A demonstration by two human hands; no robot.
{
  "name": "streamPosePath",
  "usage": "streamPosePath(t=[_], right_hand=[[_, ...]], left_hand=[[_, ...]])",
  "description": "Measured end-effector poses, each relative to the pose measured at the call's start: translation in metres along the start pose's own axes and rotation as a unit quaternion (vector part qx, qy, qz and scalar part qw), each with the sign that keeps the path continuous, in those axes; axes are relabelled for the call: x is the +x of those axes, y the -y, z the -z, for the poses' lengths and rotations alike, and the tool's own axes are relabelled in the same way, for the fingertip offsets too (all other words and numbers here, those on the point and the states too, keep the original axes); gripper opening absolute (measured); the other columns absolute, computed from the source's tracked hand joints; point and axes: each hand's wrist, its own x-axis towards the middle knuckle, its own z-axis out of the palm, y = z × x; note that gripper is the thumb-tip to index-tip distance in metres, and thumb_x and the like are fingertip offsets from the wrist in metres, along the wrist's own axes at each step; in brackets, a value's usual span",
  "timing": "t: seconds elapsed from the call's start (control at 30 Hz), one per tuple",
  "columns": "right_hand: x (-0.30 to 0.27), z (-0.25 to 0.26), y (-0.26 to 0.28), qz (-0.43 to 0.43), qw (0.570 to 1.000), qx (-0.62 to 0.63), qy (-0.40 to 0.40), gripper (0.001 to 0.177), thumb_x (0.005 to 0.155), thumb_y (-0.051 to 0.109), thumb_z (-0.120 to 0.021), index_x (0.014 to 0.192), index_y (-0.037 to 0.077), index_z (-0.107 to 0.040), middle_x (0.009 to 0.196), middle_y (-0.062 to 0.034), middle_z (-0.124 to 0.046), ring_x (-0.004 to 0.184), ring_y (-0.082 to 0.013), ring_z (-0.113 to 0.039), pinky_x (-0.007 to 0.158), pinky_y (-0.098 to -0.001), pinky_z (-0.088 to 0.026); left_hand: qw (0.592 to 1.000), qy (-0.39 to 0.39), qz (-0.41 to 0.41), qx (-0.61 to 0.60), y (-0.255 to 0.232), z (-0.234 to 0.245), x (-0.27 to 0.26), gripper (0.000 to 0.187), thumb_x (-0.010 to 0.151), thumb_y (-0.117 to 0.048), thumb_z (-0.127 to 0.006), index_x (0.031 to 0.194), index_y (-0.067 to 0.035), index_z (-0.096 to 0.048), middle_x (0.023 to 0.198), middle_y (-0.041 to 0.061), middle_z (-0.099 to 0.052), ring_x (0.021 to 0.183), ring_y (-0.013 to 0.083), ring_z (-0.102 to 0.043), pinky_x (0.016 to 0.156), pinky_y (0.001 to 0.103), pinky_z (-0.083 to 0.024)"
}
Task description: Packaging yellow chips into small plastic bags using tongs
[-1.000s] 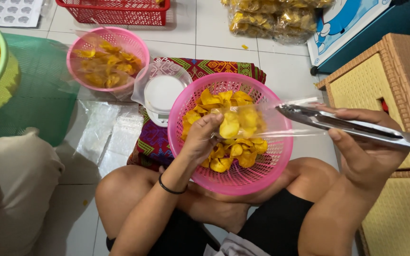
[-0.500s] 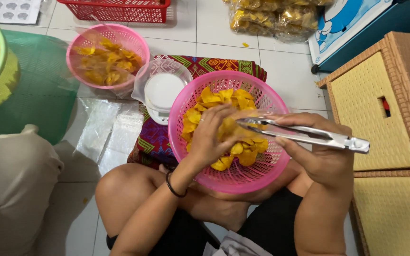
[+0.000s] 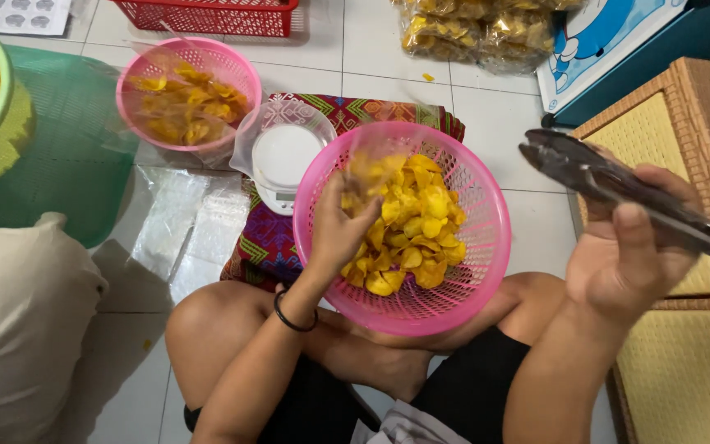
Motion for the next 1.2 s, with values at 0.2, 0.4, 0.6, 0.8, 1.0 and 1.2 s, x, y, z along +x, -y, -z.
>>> streamPosePath(t=[0.2,0.4,0.6,0.8,1.0,1.2], right_hand=[[-0.017,-0.012,-0.076,-0.11,0.974,-0.172,0.095,0.042,0.089,0.015,-0.088,0.126,0.005,-0.07,0.113,-0.008,-0.073,0.109,-0.0157,-0.072,0.099,-0.0312,-0.063],[-0.021,-0.014,-0.136,-0.161,0.922,-0.246,0.254,0.048,0.082,0.003,-0.091,0.126,0.0,-0.074,0.119,-0.0195,-0.075,0.117,-0.0308,-0.071,0.104,-0.0398,-0.057],[-0.029,-0.017,-0.128,-0.164,0.915,-0.276,0.246,0.031,0.085,0.01,-0.09,0.115,0.005,-0.081,0.104,-0.0165,-0.079,0.103,-0.0228,-0.075,0.094,-0.035,-0.061],[-0.041,-0.002,-0.11,-0.158,0.951,-0.224,0.143,0.027,0.089,0.006,-0.088,0.114,0.003,-0.079,0.1,-0.0132,-0.079,0.095,-0.0152,-0.073,0.09,-0.0319,-0.062],[-0.055,0.031,-0.096,-0.163,0.974,-0.154,-0.021,0.027,0.095,0.01,-0.084,0.117,-0.001,-0.072,0.102,-0.0102,-0.073,0.095,-0.0164,-0.075,0.093,-0.0321,-0.067],[-0.039,0.039,-0.039,-0.107,0.987,-0.001,-0.119,0.018,0.097,0.012,-0.079,0.111,0.005,-0.071,0.106,-0.0121,-0.073,0.098,-0.0335,-0.08,0.093,-0.0395,-0.074]], left_hand=[[0.99,-0.034,0.038,-0.134,0.012,-0.008,-0.002,0.039,0.087,-0.018,-0.088,0.114,-0.012,-0.061,0.104,0.009,-0.069,0.102,0.0226,-0.068,0.082,0.036,-0.061],[0.997,-0.018,0.031,-0.074,0.01,-0.003,0.005,0.058,0.084,-0.026,-0.092,0.133,-0.016,-0.06,0.114,0.014,-0.076,0.113,0.0322,-0.073,0.088,0.046,-0.062],[0.999,-0.004,0.016,-0.049,0.008,-0.002,0.004,0.068,0.083,-0.028,-0.092,0.142,-0.02,-0.058,0.108,0.011,-0.08,0.111,0.0307,-0.075,0.094,0.043,-0.057],[0.999,-0.014,-0.051,0.003,0.009,0.002,0.005,0.056,0.084,-0.028,-0.09,0.131,-0.017,-0.061,0.092,0.007,-0.078,0.103,0.0336,-0.072,0.093,0.046,-0.054],[0.987,-0.032,-0.129,0.086,0.019,0.008,0.006,0.06,0.08,-0.024,-0.092,0.132,-0.015,-0.063,0.092,0.007,-0.074,0.101,0.0361,-0.069,0.095,0.049,-0.053],[0.958,-0.036,-0.156,0.238,-0.004,0.012,0.001,0.057,0.088,-0.033,-0.088,0.133,-0.01,-0.061,0.112,0.008,-0.072,0.105,0.0264,-0.065,0.077,0.042,-0.056]])
